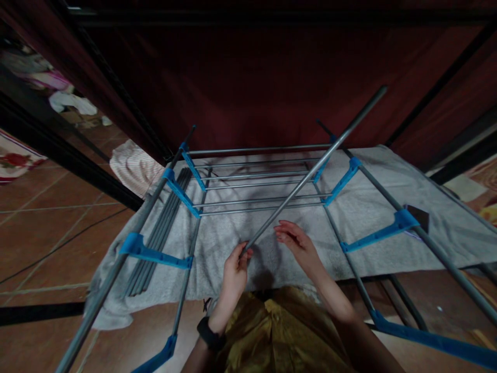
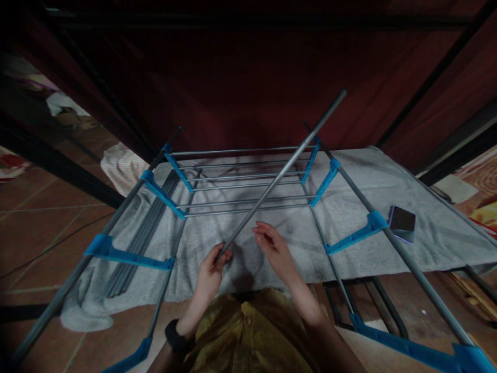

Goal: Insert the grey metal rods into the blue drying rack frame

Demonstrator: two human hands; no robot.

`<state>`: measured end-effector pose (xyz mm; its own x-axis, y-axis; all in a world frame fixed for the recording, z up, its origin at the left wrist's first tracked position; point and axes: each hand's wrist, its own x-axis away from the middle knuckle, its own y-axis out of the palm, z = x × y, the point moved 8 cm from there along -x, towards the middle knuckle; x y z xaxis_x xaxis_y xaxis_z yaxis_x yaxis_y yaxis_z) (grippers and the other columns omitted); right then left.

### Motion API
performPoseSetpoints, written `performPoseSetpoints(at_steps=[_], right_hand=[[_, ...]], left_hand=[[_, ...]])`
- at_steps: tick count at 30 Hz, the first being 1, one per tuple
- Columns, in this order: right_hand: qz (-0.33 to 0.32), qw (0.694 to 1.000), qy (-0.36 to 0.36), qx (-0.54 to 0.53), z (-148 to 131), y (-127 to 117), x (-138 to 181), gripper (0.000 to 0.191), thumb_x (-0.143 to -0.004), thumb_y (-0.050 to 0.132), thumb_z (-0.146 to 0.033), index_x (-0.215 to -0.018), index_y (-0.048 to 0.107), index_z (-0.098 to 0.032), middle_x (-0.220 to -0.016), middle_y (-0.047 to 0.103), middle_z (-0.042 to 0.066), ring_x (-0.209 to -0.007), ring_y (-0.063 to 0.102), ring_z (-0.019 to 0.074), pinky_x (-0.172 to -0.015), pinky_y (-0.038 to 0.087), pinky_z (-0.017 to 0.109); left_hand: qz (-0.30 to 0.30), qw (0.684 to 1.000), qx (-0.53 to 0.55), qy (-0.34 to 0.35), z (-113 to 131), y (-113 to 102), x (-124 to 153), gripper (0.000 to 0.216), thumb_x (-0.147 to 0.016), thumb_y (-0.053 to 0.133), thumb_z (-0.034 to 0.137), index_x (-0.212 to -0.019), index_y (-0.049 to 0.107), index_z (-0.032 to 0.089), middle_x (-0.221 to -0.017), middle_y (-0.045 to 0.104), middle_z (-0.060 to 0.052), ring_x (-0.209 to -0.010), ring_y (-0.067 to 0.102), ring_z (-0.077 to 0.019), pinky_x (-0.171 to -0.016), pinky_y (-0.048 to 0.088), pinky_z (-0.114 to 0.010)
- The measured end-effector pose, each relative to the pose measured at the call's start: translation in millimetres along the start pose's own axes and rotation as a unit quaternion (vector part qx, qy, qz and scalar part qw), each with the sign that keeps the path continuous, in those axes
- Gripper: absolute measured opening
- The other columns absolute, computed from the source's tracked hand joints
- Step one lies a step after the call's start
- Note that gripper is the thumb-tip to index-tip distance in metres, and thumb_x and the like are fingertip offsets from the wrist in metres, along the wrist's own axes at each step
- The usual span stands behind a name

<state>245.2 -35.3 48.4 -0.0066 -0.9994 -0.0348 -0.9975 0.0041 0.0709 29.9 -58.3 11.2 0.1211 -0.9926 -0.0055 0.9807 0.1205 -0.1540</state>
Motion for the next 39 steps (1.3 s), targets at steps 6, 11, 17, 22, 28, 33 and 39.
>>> performPoseSetpoints(at_steps=[6, 11, 17, 22, 28, 33, 39], right_hand=[[-0.003, 0.996, 0.017, -0.085, -14.0, 10.3, 0.0, 0.039, -0.082, 0.073, -0.045, -0.117, 0.065, -0.028, -0.112, 0.072, 0.004, -0.106, 0.067, 0.0214, -0.097, 0.055, 0.042], [0.019, 0.994, 0.031, -0.108, -10.3, 12.2, -0.6, 0.04, -0.079, 0.076, -0.047, -0.113, 0.066, -0.028, -0.102, 0.072, 0.002, -0.1, 0.068, 0.0212, -0.093, 0.057, 0.042], [0.04, 0.99, 0.041, -0.126, -5.7, 8.6, -3.1, 0.038, -0.08, 0.075, -0.048, -0.109, 0.067, -0.025, -0.101, 0.072, 0.003, -0.097, 0.069, 0.0212, -0.092, 0.057, 0.042], [0.08, 0.983, 0.055, -0.156, 3.5, -1.7, -5.5, 0.039, -0.077, 0.077, -0.047, -0.108, 0.068, -0.024, -0.104, 0.074, 0.006, -0.098, 0.069, 0.0228, -0.09, 0.057, 0.042], [0.087, 0.976, 0.082, -0.182, 15.6, -4.2, -3.5, 0.035, -0.073, 0.081, -0.046, -0.099, 0.071, -0.024, -0.098, 0.075, 0.004, -0.093, 0.07, 0.0215, -0.091, 0.056, 0.041], [0.089, 0.969, 0.101, -0.208, 27.6, -1.0, 0.6, 0.034, -0.07, 0.083, -0.045, -0.094, 0.072, -0.024, -0.094, 0.075, 0.003, -0.092, 0.07, 0.0219, -0.089, 0.056, 0.041], [0.083, 0.963, 0.126, -0.222, 41.8, 5.5, 7.3, 0.034, -0.07, 0.083, -0.044, -0.095, 0.072, -0.024, -0.095, 0.075, 0.005, -0.091, 0.07, 0.0234, -0.088, 0.057, 0.043]], left_hand=[[0.005, 0.999, -0.044, 0.001, -16.6, -13.7, 2.9, 0.028, -0.085, 0.058, 0.034, -0.106, 0.069, 0.02, -0.083, 0.072, -0.005, -0.08, 0.068, -0.0208, -0.082, 0.053, -0.037], [0.003, 0.998, -0.064, 0.019, -23.0, -21.2, 6.4, 0.027, -0.086, 0.056, 0.029, -0.108, 0.069, 0.02, -0.085, 0.073, -0.006, -0.08, 0.068, -0.0212, -0.082, 0.055, -0.038], [0.011, 0.992, -0.118, 0.048, -23.6, -33.9, 9.6, 0.028, -0.087, 0.053, 0.025, -0.107, 0.071, 0.021, -0.087, 0.074, -0.007, -0.084, 0.069, -0.0239, -0.084, 0.054, -0.041], [0.008, 0.98, -0.179, 0.083, -20.7, -44.3, 10.6, 0.029, -0.086, 0.052, 0.022, -0.107, 0.073, 0.023, -0.091, 0.076, -0.007, -0.088, 0.07, -0.0243, -0.087, 0.053, -0.041], [-0.008, 0.965, -0.243, 0.098, -25.5, -49.1, 9.8, 0.031, -0.089, 0.05, 0.023, -0.109, 0.073, 0.021, -0.099, 0.076, -0.007, -0.092, 0.071, -0.0228, -0.088, 0.054, -0.039], [-0.037, 0.959, -0.259, 0.107, -23.9, -38.9, 7.5, 0.029, -0.09, 0.053, 0.025, -0.113, 0.07, 0.021, -0.106, 0.076, -0.007, -0.098, 0.071, -0.023, -0.088, 0.057, -0.038], [-0.086, 0.931, -0.321, 0.152, -5.0, -13.3, 7.0, 0.029, -0.094, 0.052, 0.025, -0.119, 0.068, 0.021, -0.11, 0.074, -0.008, -0.101, 0.07, -0.0237, -0.089, 0.057, -0.039]])
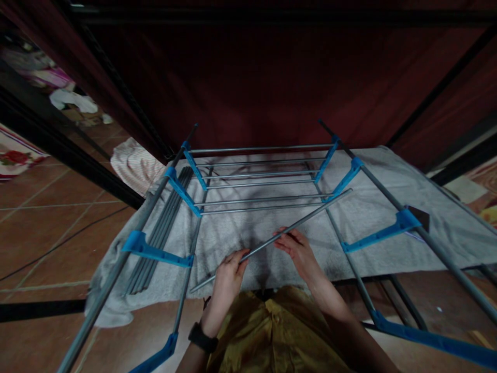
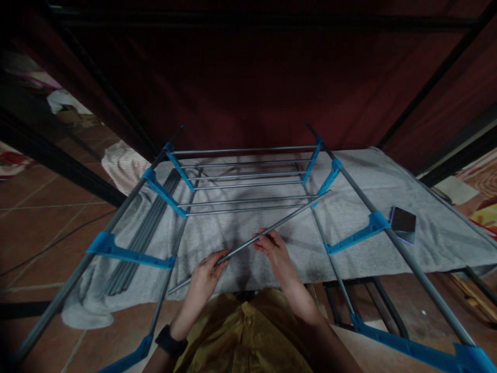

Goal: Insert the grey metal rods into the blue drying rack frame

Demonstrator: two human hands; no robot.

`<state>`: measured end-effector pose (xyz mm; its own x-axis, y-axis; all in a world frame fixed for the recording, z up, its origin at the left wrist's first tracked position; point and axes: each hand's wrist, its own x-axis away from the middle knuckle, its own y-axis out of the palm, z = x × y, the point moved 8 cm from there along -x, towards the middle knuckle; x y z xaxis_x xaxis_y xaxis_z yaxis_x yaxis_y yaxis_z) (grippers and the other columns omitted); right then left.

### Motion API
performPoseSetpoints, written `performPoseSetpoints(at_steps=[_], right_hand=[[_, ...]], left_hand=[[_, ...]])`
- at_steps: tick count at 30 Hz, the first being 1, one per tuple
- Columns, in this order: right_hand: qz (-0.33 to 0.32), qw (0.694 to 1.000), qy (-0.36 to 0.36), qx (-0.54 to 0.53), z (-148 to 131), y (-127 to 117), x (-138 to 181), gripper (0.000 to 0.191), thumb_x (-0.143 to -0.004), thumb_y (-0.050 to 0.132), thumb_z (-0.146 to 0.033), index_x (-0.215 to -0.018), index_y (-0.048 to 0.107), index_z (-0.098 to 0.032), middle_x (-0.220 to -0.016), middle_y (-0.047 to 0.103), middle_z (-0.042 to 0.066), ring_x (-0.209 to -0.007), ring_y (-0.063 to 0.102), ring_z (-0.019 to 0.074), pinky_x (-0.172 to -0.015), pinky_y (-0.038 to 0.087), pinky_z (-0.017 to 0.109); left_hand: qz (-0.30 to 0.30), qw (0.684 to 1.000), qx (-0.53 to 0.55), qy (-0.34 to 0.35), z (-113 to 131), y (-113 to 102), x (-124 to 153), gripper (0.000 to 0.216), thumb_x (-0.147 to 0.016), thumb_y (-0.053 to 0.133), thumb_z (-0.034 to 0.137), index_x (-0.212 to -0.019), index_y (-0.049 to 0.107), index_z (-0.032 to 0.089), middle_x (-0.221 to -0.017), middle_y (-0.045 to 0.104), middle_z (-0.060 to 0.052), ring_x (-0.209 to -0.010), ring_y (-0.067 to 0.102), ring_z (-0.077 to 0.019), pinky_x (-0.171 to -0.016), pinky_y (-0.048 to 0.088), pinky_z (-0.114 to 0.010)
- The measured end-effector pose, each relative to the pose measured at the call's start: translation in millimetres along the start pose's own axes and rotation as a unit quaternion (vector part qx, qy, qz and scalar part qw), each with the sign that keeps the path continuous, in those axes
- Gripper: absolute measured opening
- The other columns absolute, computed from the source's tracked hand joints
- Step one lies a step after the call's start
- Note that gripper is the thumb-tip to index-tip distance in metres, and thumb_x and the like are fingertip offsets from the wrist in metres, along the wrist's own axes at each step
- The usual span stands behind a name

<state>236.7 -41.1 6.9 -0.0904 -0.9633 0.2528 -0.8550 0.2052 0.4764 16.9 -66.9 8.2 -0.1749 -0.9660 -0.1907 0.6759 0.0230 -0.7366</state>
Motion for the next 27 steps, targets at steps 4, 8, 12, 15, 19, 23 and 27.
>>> performPoseSetpoints(at_steps=[4, 8, 12, 15, 19, 23, 27], right_hand=[[0.012, 1.0, 0.007, -0.01, 2.6, -9.8, -2.2, 0.034, -0.071, 0.083, -0.042, -0.096, 0.071, -0.023, -0.096, 0.076, 0.007, -0.089, 0.071, 0.0225, -0.087, 0.058, 0.041], [0.043, 0.999, 0.004, -0.033, -2.4, -27.8, -10.7, 0.033, -0.07, 0.084, -0.038, -0.095, 0.07, -0.022, -0.093, 0.077, 0.006, -0.088, 0.073, 0.0211, -0.085, 0.059, 0.038], [0.078, 0.996, 0.002, -0.051, -7.2, -48.4, -21.2, 0.025, -0.072, 0.082, -0.03, -0.092, 0.069, -0.021, -0.091, 0.078, 0.006, -0.085, 0.073, 0.0191, -0.079, 0.06, 0.034], [0.108, 0.992, -0.005, -0.071, -11.2, -65.6, -27.7, 0.021, -0.073, 0.079, -0.027, -0.09, 0.068, -0.021, -0.09, 0.078, 0.006, -0.083, 0.074, 0.018, -0.075, 0.061, 0.03], [0.13, 0.987, -0.018, -0.095, -17.4, -86.8, -33.3, 0.018, -0.074, 0.077, -0.024, -0.089, 0.066, -0.022, -0.091, 0.078, 0.005, -0.085, 0.074, 0.0178, -0.073, 0.062, 0.028], [0.158, 0.981, -0.028, -0.107, -21.1, -106.5, -35.3, 0.014, -0.078, 0.072, -0.02, -0.089, 0.064, -0.022, -0.091, 0.078, 0.005, -0.084, 0.075, 0.0171, -0.072, 0.062, 0.026], [0.191, 0.974, -0.04, -0.115, -22.2, -123.0, -36.4, 0.009, -0.082, 0.067, -0.018, -0.089, 0.062, -0.022, -0.088, 0.077, 0.004, -0.08, 0.074, 0.0152, -0.073, 0.063, 0.025]], left_hand=[[-0.025, 0.998, -0.048, 0.029, 13.0, 1.6, -1.9, 0.03, -0.098, 0.048, 0.027, -0.122, 0.066, 0.022, -0.109, 0.074, -0.007, -0.099, 0.07, -0.0241, -0.088, 0.057, -0.04], [-0.023, 0.997, -0.068, 0.039, 11.0, -1.2, 0.4, 0.031, -0.099, 0.046, 0.024, -0.122, 0.066, 0.021, -0.11, 0.074, -0.008, -0.099, 0.07, -0.0239, -0.087, 0.057, -0.039], [-0.024, 0.995, -0.085, 0.04, 3.8, -3.4, 2.7, 0.031, -0.098, 0.046, 0.022, -0.122, 0.065, 0.022, -0.111, 0.074, -0.007, -0.1, 0.07, -0.0234, -0.088, 0.056, -0.038], [-0.034, 0.994, -0.099, 0.032, -3.3, -4.0, 3.6, 0.031, -0.098, 0.046, 0.02, -0.121, 0.066, 0.022, -0.109, 0.075, -0.007, -0.099, 0.071, -0.0236, -0.088, 0.056, -0.038], [-0.057, 0.992, -0.11, 0.02, -15.6, -2.5, 4.5, 0.033, -0.097, 0.043, 0.017, -0.121, 0.066, 0.021, -0.11, 0.074, -0.007, -0.1, 0.07, -0.0241, -0.09, 0.055, -0.04], [-0.078, 0.99, -0.114, 0.009, -24.5, -2.2, 4.8, 0.035, -0.096, 0.043, 0.015, -0.122, 0.065, 0.02, -0.114, 0.074, -0.008, -0.103, 0.07, -0.0245, -0.093, 0.054, -0.041], [-0.099, 0.988, -0.12, 0.009, -24.6, -6.3, 3.9, 0.035, -0.097, 0.042, 0.016, -0.123, 0.065, 0.019, -0.118, 0.073, -0.009, -0.106, 0.068, -0.024, -0.094, 0.053, -0.04]])
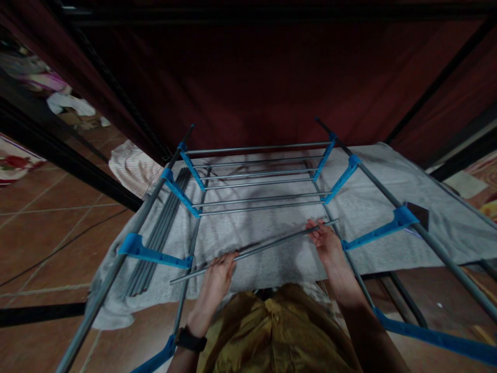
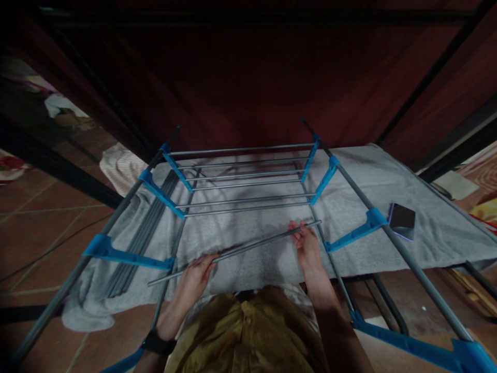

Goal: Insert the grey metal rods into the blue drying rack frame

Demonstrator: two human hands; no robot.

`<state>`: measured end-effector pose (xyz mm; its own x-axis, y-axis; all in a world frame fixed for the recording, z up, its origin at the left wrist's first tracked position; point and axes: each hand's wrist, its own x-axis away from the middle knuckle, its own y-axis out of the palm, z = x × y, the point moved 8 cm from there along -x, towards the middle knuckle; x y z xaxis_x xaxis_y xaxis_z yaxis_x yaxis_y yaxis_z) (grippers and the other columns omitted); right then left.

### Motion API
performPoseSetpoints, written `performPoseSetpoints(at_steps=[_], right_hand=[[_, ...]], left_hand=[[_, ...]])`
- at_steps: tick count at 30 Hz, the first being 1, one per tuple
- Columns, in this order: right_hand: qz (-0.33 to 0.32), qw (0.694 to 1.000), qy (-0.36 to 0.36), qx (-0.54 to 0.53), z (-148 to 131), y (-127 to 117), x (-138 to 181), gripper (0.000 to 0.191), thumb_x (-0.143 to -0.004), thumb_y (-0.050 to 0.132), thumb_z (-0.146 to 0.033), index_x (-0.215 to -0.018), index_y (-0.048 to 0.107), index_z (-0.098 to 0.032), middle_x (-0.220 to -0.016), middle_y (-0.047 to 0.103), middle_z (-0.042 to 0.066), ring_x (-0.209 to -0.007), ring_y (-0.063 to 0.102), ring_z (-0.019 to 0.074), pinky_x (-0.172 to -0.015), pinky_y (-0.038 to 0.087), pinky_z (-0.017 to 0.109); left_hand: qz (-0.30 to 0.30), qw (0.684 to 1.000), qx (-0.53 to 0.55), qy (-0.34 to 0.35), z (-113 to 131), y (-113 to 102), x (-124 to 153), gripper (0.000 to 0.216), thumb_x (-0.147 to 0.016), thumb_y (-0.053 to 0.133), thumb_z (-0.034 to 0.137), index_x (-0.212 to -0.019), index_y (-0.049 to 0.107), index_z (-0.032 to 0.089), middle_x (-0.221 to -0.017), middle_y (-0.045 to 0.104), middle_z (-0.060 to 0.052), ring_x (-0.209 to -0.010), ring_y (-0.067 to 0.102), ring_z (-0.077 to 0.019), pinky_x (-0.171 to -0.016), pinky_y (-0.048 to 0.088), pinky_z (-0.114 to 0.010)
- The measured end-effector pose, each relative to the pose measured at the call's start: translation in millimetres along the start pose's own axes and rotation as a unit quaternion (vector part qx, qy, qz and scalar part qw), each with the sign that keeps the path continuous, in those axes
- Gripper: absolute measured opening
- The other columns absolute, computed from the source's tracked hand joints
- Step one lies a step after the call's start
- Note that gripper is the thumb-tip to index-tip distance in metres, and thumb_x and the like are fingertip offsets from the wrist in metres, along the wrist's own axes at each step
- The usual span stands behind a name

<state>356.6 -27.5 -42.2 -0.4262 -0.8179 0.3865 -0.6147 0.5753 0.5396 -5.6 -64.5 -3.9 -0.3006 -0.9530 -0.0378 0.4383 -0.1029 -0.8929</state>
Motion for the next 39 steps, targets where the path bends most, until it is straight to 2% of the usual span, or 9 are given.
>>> performPoseSetpoints(at_steps=[6, 13, 19, 26, 29, 34, 39], right_hand=[[0.018, 1.0, -0.012, -0.018, -5.7, -13.8, -7.1, 0.008, -0.086, 0.06, -0.015, -0.088, 0.061, -0.022, -0.088, 0.077, 0.003, -0.08, 0.074, 0.014, -0.072, 0.063, 0.024], [0.014, 0.999, -0.01, -0.035, -10.1, -22.5, -13.8, 0.009, -0.082, 0.065, -0.013, -0.085, 0.061, -0.021, -0.087, 0.076, 0.005, -0.079, 0.074, 0.0158, -0.072, 0.064, 0.025], [0.01, 0.999, -0.008, -0.03, -5.4, -22.8, -12.8, 0.008, -0.083, 0.065, -0.014, -0.084, 0.061, -0.02, -0.085, 0.076, 0.004, -0.074, 0.073, 0.0147, -0.069, 0.063, 0.026], [0.007, 1.0, -0.019, -0.024, 1.6, -16.8, -3.6, 0.031, -0.074, 0.074, -0.016, -0.1, 0.059, -0.024, -0.078, 0.075, -0.001, -0.069, 0.073, 0.0164, -0.065, 0.061, 0.027], [-0.001, 1.0, -0.002, -0.019, 5.4, -14.6, -2.8, 0.024, -0.076, 0.073, -0.02, -0.096, 0.06, -0.022, -0.078, 0.074, 0.0, -0.069, 0.072, 0.0158, -0.065, 0.06, 0.025], [0.021, 0.998, 0.024, -0.046, 8.7, -21.6, -9.0, 0.002, -0.083, 0.062, -0.022, -0.085, 0.061, -0.022, -0.078, 0.073, 0.001, -0.072, 0.072, 0.0151, -0.069, 0.062, 0.026], [0.041, 0.996, 0.043, -0.067, 10.3, -29.5, -14.3, 0.008, -0.083, 0.058, -0.018, -0.078, 0.06, -0.023, -0.074, 0.071, 0.0, -0.068, 0.071, 0.0129, -0.07, 0.063, 0.025]], left_hand=[[-0.001, 1.0, -0.029, 0.001, -5.5, -8.3, 0.6, 0.035, -0.095, 0.043, 0.016, -0.122, 0.065, 0.02, -0.114, 0.074, -0.007, -0.104, 0.069, -0.0225, -0.094, 0.053, -0.039], [0.015, 0.999, -0.033, 0.016, -5.9, -11.2, 5.0, 0.037, -0.093, 0.045, 0.015, -0.122, 0.065, 0.023, -0.115, 0.073, -0.007, -0.106, 0.068, -0.0226, -0.096, 0.053, -0.04], [0.021, 1.0, -0.006, 0.019, -1.7, -11.4, 3.6, 0.032, -0.094, 0.049, 0.021, -0.122, 0.065, 0.023, -0.115, 0.073, -0.006, -0.106, 0.068, -0.0219, -0.095, 0.054, -0.038], [-0.016, 1.0, 0.006, 0.003, 14.5, -8.0, -6.2, 0.03, -0.094, 0.051, 0.02, -0.12, 0.066, 0.023, -0.113, 0.073, -0.006, -0.102, 0.069, -0.0221, -0.091, 0.056, -0.035], [-0.023, 1.0, 0.014, 0.011, 21.9, -4.9, -8.9, 0.028, -0.094, 0.051, 0.02, -0.117, 0.067, 0.024, -0.11, 0.073, -0.006, -0.099, 0.07, -0.0215, -0.087, 0.057, -0.034], [-0.027, 0.999, 0.03, 0.021, 25.6, -1.4, -8.8, 0.029, -0.094, 0.05, 0.02, -0.115, 0.07, 0.024, -0.108, 0.073, -0.006, -0.096, 0.07, -0.0211, -0.085, 0.058, -0.033], [-0.019, 0.999, 0.031, 0.024, 22.0, -3.7, -6.5, 0.029, -0.094, 0.051, 0.022, -0.115, 0.071, 0.025, -0.109, 0.073, -0.006, -0.096, 0.071, -0.0206, -0.086, 0.058, -0.033]])
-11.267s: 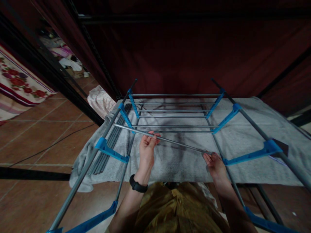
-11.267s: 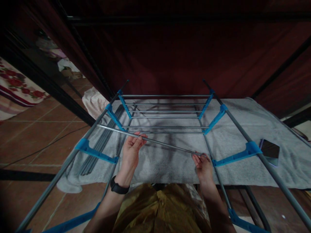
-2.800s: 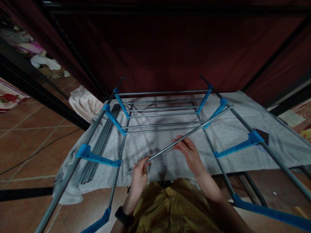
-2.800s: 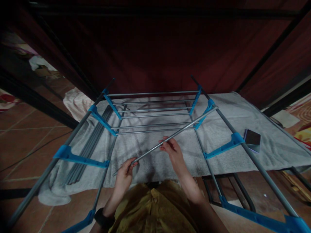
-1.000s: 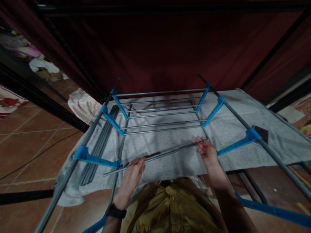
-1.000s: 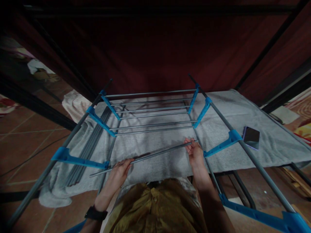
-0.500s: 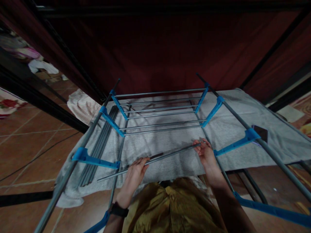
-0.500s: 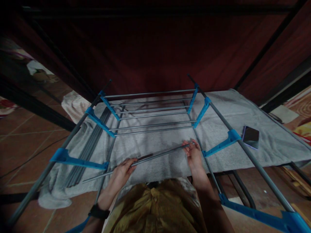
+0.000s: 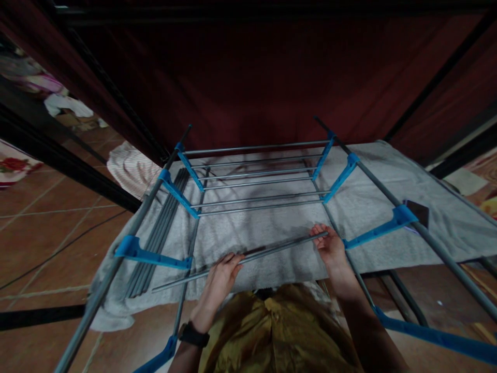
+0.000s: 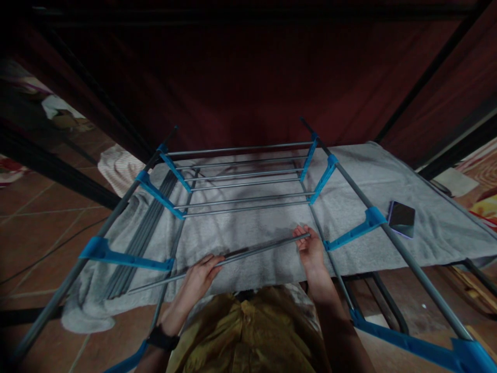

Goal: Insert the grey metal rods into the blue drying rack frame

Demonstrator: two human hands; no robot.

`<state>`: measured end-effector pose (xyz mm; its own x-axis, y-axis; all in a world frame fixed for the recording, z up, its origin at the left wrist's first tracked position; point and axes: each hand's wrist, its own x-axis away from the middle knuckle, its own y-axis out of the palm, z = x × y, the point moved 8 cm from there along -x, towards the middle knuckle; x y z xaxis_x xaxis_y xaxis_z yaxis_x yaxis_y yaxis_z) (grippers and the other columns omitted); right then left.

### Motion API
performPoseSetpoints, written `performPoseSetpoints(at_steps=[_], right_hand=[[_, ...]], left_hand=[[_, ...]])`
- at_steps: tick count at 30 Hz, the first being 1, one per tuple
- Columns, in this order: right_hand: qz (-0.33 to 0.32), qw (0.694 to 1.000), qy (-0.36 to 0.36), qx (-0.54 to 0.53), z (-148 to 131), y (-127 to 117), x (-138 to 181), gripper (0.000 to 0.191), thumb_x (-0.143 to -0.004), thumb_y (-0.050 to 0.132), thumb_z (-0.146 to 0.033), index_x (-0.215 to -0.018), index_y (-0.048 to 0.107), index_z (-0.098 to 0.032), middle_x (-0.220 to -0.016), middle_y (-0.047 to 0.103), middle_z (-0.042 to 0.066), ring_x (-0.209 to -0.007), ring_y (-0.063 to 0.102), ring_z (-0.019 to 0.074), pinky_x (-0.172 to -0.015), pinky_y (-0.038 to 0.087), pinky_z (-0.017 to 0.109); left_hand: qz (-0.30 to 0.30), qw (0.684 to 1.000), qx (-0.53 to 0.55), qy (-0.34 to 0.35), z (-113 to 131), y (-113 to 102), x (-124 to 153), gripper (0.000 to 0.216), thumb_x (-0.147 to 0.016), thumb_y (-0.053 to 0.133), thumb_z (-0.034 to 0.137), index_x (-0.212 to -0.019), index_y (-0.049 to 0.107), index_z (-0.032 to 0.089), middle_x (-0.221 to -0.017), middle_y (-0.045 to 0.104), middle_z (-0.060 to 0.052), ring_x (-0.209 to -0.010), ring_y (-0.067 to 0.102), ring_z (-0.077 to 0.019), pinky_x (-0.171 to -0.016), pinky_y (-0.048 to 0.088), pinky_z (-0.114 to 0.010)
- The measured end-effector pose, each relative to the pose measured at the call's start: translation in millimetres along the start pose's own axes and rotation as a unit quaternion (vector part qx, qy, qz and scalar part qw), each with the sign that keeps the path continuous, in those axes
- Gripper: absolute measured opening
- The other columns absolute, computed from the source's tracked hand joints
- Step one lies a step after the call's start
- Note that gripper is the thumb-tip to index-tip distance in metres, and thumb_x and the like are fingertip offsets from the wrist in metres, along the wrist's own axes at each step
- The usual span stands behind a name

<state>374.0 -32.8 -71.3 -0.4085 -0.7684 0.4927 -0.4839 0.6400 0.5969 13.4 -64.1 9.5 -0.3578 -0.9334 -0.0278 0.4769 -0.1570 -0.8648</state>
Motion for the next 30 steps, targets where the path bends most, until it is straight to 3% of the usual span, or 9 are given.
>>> performPoseSetpoints(at_steps=[30], right_hand=[[0.001, 0.995, 0.053, -0.088, 8.4, -15.0, -6.7, 0.013, -0.079, 0.055, -0.009, -0.073, 0.058, -0.02, -0.062, 0.062, -0.005, -0.054, 0.061, 0.0079, -0.058, 0.056, 0.019]], left_hand=[[-0.025, 0.999, -0.024, 0.001, 12.8, 8.6, -2.4, 0.032, -0.101, 0.042, 0.031, -0.116, 0.069, 0.022, -0.11, 0.074, -0.007, -0.099, 0.07, -0.0233, -0.088, 0.054, -0.036]])
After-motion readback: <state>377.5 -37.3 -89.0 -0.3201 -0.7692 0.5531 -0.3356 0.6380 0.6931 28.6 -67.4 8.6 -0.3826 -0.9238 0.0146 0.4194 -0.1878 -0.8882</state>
